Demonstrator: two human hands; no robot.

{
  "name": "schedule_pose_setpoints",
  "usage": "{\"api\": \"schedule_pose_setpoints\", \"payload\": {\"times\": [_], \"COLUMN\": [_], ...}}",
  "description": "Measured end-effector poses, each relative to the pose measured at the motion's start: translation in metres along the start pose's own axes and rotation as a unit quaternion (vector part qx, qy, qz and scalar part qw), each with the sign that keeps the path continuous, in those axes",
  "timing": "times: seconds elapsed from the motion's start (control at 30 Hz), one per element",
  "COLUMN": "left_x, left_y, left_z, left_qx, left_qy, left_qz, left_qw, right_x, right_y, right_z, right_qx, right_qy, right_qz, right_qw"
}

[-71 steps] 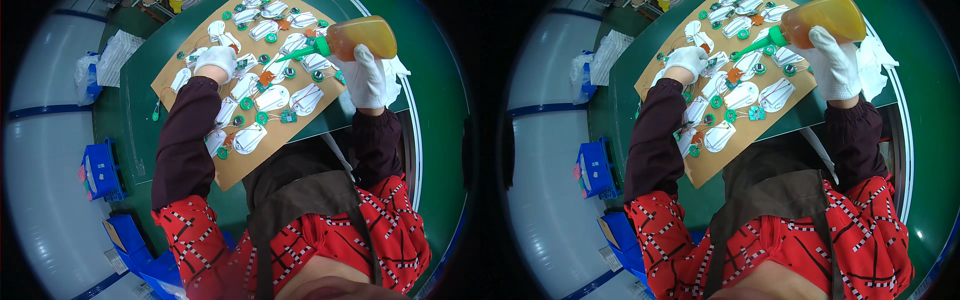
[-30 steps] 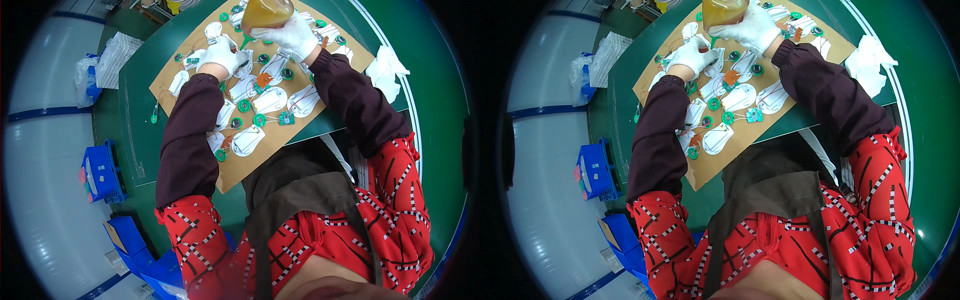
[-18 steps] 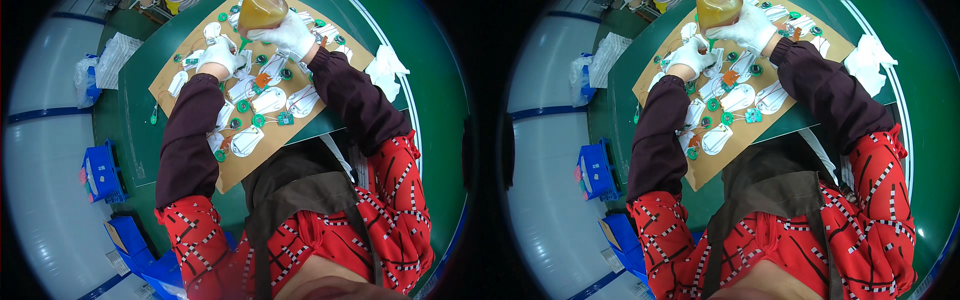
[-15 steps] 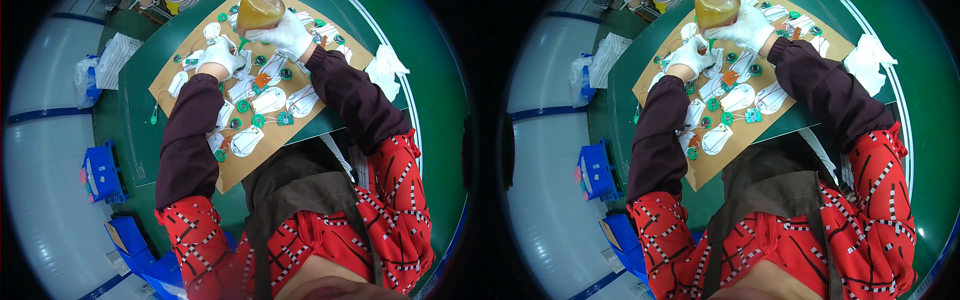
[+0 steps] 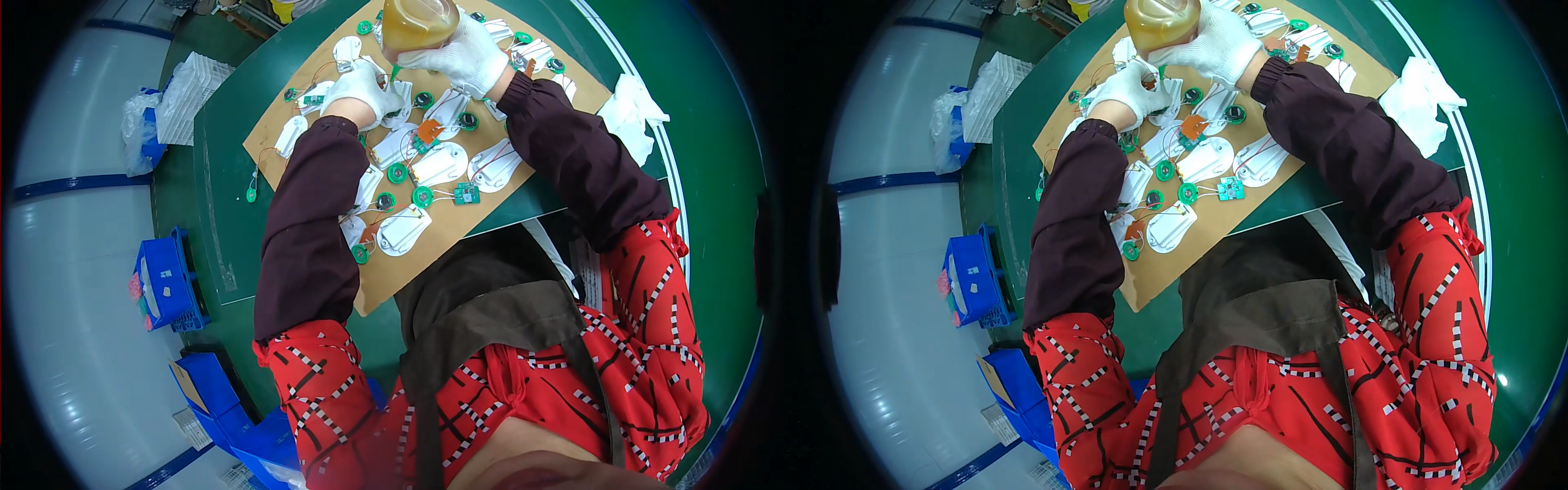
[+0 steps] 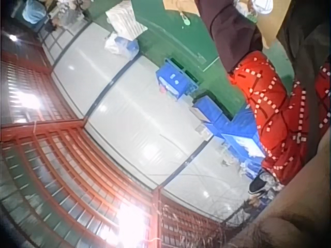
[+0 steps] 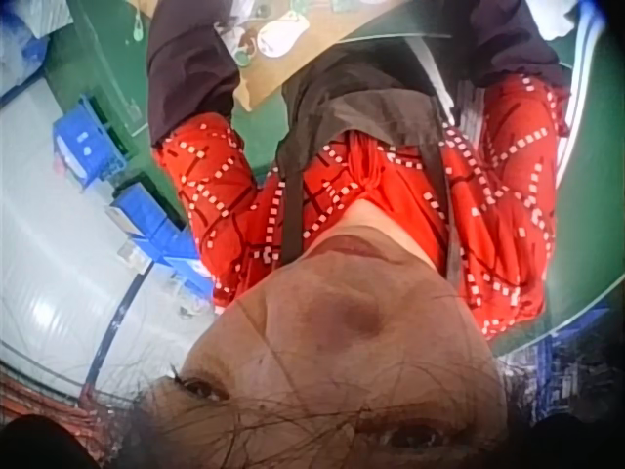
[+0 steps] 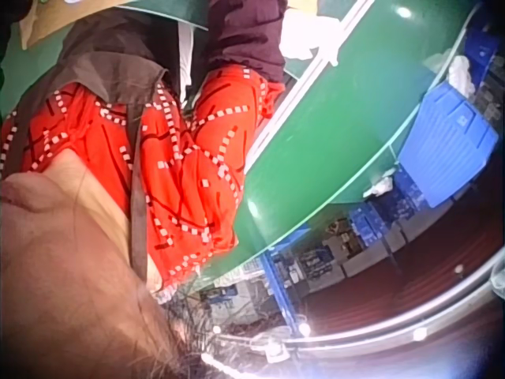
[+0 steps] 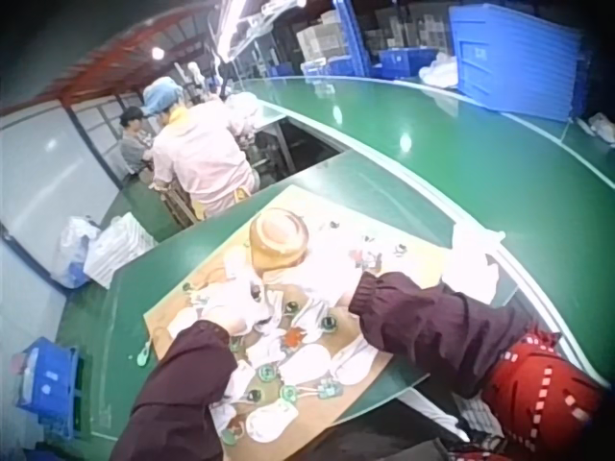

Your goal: Applying adhesive or liquid to small plastic components using a squeeze bottle on a cardboard tray.

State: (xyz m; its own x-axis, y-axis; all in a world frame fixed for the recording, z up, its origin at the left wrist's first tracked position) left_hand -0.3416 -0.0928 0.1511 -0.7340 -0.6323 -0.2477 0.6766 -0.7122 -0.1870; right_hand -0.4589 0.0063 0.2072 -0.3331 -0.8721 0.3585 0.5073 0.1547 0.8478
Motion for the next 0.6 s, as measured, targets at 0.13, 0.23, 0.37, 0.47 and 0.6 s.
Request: {"api": "schedule_pose_setpoints", "payload": {"times": [0.13, 0.23, 0.37, 0.47, 0.6], "left_x": [0.001, 0.002, 0.002, 0.001, 0.001], "left_y": [-0.002, -0.005, -0.007, -0.007, -0.006], "left_z": [0.0, 0.0, 0.002, 0.001, 0.001], "left_qx": [0.007, 0.029, 0.023, 0.02, 0.023], "left_qy": [0.016, 0.018, 0.008, 0.03, 0.032], "left_qz": [0.002, 0.002, 0.004, 0.012, 0.025], "left_qw": [1.0, 0.999, 1.0, 0.999, 0.999], "right_x": [-0.003, -0.006, -0.014, -0.017, -0.014], "right_y": [-0.023, -0.032, -0.023, -0.014, -0.005], "right_z": [-0.015, -0.021, -0.011, -0.003, 0.001], "right_qx": [0.138, 0.315, 0.156, 0.225, 0.247], "right_qy": [0.078, 0.098, 0.093, 0.092, 0.08], "right_qz": [-0.059, -0.092, -0.066, -0.082, -0.045], "right_qw": [0.986, 0.94, 0.981, 0.967, 0.965]}}
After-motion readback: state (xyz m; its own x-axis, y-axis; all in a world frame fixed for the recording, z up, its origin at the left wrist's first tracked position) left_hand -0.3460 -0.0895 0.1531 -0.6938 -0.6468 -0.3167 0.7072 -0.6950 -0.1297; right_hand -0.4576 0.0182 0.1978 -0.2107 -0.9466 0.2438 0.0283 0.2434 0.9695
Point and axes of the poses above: each hand's wrist, its own x-axis towards the middle knuckle, its own z-axis out of the back of the hand, y = z × x, the point moved 9 cm from there along x, towards the middle knuckle, and after that the axes turned 8 degrees about -z, right-handed, at the moved point
